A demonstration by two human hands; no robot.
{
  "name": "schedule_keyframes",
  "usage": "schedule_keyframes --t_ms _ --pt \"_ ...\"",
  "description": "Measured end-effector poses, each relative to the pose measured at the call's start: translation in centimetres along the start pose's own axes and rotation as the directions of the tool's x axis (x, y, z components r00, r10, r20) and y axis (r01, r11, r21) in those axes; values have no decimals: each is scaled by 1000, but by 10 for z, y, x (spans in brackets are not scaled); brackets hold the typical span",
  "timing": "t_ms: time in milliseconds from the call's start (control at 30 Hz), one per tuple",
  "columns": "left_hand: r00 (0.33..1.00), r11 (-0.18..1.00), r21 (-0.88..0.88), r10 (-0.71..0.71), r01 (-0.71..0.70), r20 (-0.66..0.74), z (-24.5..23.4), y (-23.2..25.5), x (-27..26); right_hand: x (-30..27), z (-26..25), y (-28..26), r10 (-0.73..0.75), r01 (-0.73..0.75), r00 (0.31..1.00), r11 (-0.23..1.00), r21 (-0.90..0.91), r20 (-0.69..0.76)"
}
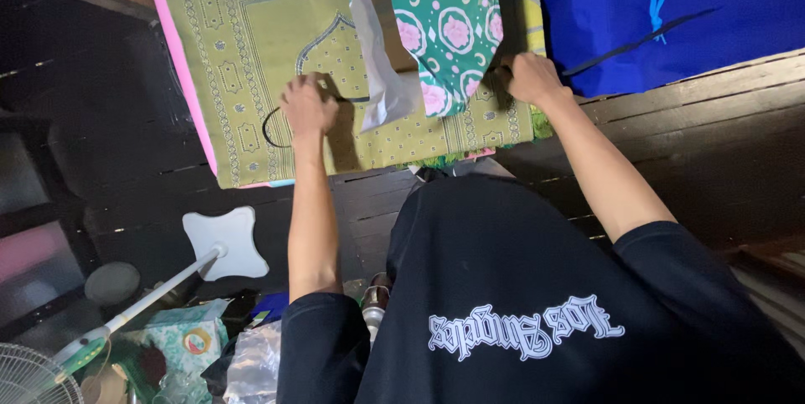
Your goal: The person folds patterned wrapping paper around a small box, tucks and creases the edges, and secures the package with a black elastic band. The person then adjusts the folds and repositions the wrapped box on a patterned mat.
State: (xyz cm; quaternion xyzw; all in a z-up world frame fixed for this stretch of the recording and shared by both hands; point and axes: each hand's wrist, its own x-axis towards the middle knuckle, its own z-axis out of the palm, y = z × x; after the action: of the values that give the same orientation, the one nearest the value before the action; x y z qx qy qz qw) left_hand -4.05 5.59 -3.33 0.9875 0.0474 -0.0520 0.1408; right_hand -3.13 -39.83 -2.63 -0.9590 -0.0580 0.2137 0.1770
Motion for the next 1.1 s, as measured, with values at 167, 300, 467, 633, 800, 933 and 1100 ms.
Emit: schedule_keyframes --t_ms 167,300,467,633,800,933,1100 --pt "995 960 -260 93 -99 -38 18 12 -1 3 1 6 -105 103 990 994 -21 -97" --pt "990 595 -792 -103 138 95 28 32 14 13 1 8 -158 195 943 976 101 -294" --pt "961 14 -963 56 270 270 21 79 27 45 -1 -5 54 74 993 429 900 -107" --pt "980 -144 -977 142 158 138 25 127 27 61 8 -18 -15 42 999 282 959 -40" --pt "956 64 -962 106 267 272 10 125 26 47 6 -21 15 -71 998 178 982 69" --pt "948 77 -953 105 294 301 -14 135 5 20 -4 -25 -23 31 999 221 975 -27" --pt "938 47 -948 132 316 319 -27 136 -27 -12 -3 -29 13 -3 1000 266 964 0"
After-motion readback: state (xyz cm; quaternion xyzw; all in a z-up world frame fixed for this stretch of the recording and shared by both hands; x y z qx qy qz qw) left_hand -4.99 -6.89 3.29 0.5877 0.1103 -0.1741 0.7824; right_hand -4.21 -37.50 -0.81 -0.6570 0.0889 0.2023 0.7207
